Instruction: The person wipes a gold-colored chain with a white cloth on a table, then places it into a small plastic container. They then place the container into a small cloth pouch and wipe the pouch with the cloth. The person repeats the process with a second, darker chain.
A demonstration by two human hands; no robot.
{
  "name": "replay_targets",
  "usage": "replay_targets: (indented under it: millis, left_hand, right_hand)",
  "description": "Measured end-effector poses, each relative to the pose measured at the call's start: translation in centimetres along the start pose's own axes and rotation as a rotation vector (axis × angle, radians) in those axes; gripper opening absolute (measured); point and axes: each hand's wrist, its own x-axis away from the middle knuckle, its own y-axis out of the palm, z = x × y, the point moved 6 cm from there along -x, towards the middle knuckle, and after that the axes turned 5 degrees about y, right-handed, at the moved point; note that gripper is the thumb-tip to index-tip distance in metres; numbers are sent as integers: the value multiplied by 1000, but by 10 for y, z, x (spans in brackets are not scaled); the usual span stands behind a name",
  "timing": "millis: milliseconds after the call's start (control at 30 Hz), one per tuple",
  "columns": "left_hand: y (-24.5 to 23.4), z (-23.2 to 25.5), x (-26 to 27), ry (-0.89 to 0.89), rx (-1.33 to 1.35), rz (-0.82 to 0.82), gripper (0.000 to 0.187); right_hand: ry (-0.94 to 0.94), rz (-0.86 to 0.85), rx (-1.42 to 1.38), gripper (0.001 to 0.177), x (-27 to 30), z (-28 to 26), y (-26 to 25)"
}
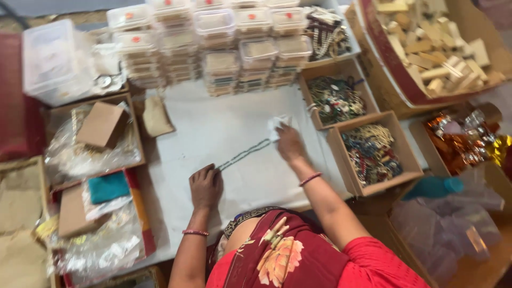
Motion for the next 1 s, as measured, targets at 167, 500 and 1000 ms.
replay_targets:
  millis: [167, 500, 1000]
  left_hand:
    - [14, -9, 7, 0, -33, -57, 14]
    - [9, -4, 2, 13, -65, -50, 11]
    - [4, 7, -3, 9, -174, -115, 22]
  right_hand:
    - [-487, -16, -142, 52, 57, -178, -25]
    - [-320, -260, 270, 64, 52, -117, -68]
    - [-519, -56, 260, 66, 87, -213, -20]
